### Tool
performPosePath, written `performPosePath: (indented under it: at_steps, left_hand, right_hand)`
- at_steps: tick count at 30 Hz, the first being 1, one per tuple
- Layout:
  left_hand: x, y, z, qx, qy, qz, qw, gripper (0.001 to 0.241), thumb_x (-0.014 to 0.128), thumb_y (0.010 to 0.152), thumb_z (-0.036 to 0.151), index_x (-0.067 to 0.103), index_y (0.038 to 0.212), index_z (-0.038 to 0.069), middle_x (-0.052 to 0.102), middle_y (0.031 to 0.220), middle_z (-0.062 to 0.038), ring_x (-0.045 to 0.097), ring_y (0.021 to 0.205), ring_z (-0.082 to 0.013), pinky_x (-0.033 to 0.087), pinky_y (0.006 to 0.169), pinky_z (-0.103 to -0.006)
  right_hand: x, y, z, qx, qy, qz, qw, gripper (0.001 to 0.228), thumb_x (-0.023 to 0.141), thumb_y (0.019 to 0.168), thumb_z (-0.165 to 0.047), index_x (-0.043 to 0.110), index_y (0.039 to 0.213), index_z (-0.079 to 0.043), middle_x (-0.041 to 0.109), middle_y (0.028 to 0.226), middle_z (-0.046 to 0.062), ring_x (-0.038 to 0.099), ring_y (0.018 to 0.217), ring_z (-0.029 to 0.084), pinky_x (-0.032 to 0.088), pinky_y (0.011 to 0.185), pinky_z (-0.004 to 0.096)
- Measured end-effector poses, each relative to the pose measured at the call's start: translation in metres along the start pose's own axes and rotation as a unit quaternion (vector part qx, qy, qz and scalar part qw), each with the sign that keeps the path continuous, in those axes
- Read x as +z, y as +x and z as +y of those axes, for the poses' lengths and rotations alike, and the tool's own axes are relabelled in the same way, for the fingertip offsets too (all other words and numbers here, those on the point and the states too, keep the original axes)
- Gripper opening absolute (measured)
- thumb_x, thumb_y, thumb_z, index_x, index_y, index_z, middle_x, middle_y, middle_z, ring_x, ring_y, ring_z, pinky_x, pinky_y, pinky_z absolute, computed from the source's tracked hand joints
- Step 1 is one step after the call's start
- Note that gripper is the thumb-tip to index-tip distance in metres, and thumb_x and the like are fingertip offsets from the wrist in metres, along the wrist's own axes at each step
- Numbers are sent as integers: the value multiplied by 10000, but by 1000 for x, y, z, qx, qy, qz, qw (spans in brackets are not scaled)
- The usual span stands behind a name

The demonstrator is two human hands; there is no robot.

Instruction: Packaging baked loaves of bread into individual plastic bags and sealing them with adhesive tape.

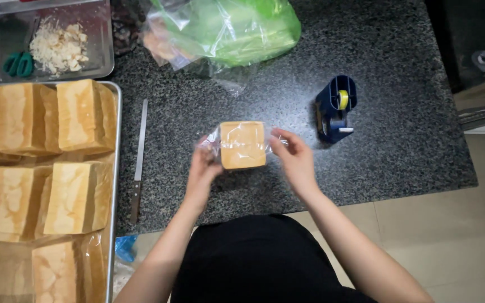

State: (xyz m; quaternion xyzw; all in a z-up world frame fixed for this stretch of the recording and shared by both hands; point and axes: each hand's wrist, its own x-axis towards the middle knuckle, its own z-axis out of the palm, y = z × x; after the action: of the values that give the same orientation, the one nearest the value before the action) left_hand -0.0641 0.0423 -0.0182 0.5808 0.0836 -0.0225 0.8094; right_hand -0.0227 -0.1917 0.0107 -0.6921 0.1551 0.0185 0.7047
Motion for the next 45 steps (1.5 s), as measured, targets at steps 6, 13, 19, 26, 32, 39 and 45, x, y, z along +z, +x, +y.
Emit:
performPosePath:
  at_steps: [6, 13, 19, 26, 32, 39, 45]
  left_hand:
    - [23, 8, 44, 17, 64, 144, 987, 353, 696, 1023, 147, 676, 1343, -1, 744, 1077, -152, 735, 864, -180, 660, 783, -272]
    - [2, 12, 52, -47, -47, 231, 971, 302, 669, 1029, 106, 675, 1280, -60, 744, 903, -205, 767, 732, -239, 708, 708, -336]
    - [3, -3, 66, -66, -92, 234, 966, 362, 630, 1056, 157, 609, 1386, 7, 731, 1168, -189, 752, 990, -234, 655, 917, -352]
    - [85, -13, 48, -78, 92, 112, 986, 640, 576, 1060, 335, 397, 1587, 20, 449, 1593, -257, 372, 1514, -374, 277, 1270, -489]
    - [116, 6, 32, 34, 150, 191, 969, 494, 472, 1121, 192, 434, 1577, 6, 478, 1564, -302, 387, 1492, -399, 321, 1255, -486]
    - [111, 11, 28, 85, 170, 217, 958, 406, 505, 1119, 169, 570, 1507, 70, 593, 1510, -164, 513, 1436, -258, 414, 1208, -402]
    - [105, 5, 53, 126, 304, 79, 941, 586, 520, 1059, 27, 311, 1589, -109, 254, 1671, -339, 269, 1542, -477, 238, 1279, -537]
  right_hand:
    - [-9, -1, -12, -21, 6, 25, 999, 257, 818, 953, -129, 707, 1146, 0, 684, 829, 70, 666, 612, 129, 639, 556, 291]
    - [-23, 7, -31, -82, 2, 30, 996, 243, 744, 983, -44, 658, 1210, -25, 654, 814, 56, 608, 522, 99, 528, 506, 222]
    - [-32, 5, -28, 28, 182, 76, 980, 339, 682, 1066, -306, 592, 1286, -64, 618, 945, 32, 662, 719, 108, 643, 687, 268]
    - [26, -32, -25, 69, 148, -47, 985, 739, 563, 1078, -437, 331, 1615, 15, 267, 1695, 244, 221, 1571, 410, 139, 1297, 525]
    - [52, -31, -36, 14, 123, 98, 987, 431, 621, 1079, -244, 594, 1449, -26, 572, 1525, 175, 464, 1466, 290, 373, 1238, 397]
    - [29, -23, -37, -47, 155, 157, 974, 314, 650, 1069, -195, 692, 1338, -38, 729, 1281, 180, 648, 1247, 233, 493, 1159, 420]
    - [9, -42, -51, -73, 21, 107, 991, 220, 686, 1052, -196, 773, 1198, -56, 786, 1123, 157, 706, 1128, 221, 581, 1036, 408]
